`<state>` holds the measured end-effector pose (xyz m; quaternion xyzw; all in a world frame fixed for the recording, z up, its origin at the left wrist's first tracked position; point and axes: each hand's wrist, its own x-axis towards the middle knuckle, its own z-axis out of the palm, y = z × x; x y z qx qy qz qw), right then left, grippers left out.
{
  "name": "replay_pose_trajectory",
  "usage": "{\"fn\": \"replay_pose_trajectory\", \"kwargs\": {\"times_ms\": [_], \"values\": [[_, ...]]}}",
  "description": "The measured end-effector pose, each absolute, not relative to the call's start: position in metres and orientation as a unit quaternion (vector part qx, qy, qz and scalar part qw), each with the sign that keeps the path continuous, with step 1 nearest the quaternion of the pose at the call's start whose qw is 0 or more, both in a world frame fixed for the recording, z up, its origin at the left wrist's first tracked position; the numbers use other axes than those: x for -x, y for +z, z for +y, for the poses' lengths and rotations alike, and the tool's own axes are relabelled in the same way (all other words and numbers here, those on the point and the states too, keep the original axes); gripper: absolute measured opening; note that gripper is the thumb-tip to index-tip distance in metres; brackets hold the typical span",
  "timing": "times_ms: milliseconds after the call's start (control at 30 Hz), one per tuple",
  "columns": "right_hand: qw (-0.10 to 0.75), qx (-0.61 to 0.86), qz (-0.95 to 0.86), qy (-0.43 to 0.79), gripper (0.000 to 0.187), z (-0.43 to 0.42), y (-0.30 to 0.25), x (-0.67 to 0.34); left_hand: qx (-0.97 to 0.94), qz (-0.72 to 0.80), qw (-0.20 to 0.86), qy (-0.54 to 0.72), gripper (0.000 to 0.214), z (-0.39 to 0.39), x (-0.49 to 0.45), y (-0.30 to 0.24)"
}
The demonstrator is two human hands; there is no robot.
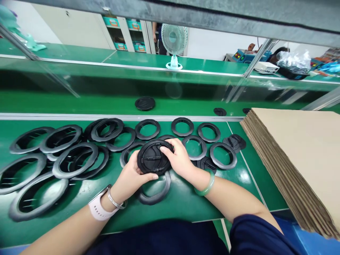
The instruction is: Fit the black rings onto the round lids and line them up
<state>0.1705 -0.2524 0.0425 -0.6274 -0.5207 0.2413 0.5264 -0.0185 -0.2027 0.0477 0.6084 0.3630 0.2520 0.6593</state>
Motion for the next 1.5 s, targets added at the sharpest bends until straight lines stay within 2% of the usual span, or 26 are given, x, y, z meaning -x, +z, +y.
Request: {"fn": "replay_pose_trajectory", "kwargs": {"times_ms": [67, 200, 333, 433, 600, 1000, 1100, 1200, 1300, 1400, 1500], "values": [[0.542, 0.627, -0.489, 0.273, 0.018, -0.25, 0.036, -0.169, -0.628, 0.354, 0.648, 0.249, 0.076, -0.204, 0.021, 0.047], [0.553, 0.621, -0.472, 0.294, 0.017, -0.251, 0.034, -0.162, -0.697, 0.37, 0.553, 0.265, 0.048, -0.206, 0.024, 0.048], [0.559, 0.62, -0.454, 0.311, 0.018, -0.252, 0.037, -0.159, -0.73, 0.403, 0.488, 0.256, 0.035, -0.206, 0.022, 0.051], [0.559, 0.595, -0.459, 0.349, 0.021, -0.252, 0.04, -0.16, -0.736, 0.413, 0.465, 0.267, 0.033, -0.204, 0.022, 0.053], [0.539, 0.561, -0.485, 0.4, 0.05, -0.255, 0.047, -0.159, -0.739, 0.426, 0.441, 0.28, 0.037, -0.199, 0.023, 0.055], [0.526, 0.614, -0.463, 0.364, 0.04, -0.258, 0.051, -0.153, -0.751, 0.416, 0.438, 0.267, 0.037, -0.198, 0.022, 0.053], [0.561, 0.595, -0.44, 0.371, 0.044, -0.254, 0.055, -0.159, -0.72, 0.38, 0.508, 0.282, 0.044, -0.192, 0.025, 0.054], [0.655, 0.558, -0.347, 0.372, 0.049, -0.248, 0.059, -0.172, -0.653, 0.343, 0.582, 0.342, 0.045, -0.183, 0.031, 0.06], [0.718, 0.517, -0.248, 0.394, 0.049, -0.243, 0.064, -0.186, -0.668, 0.352, 0.534, 0.381, 0.031, -0.176, 0.038, 0.069], [0.722, 0.498, -0.209, 0.432, 0.047, -0.241, 0.067, -0.193, -0.775, 0.302, 0.472, 0.293, 0.027, -0.174, 0.041, 0.075], [0.725, 0.49, -0.187, 0.446, 0.045, -0.24, 0.066, -0.196, -0.886, 0.125, 0.43, 0.123, 0.028, -0.178, 0.039, 0.073]]}}
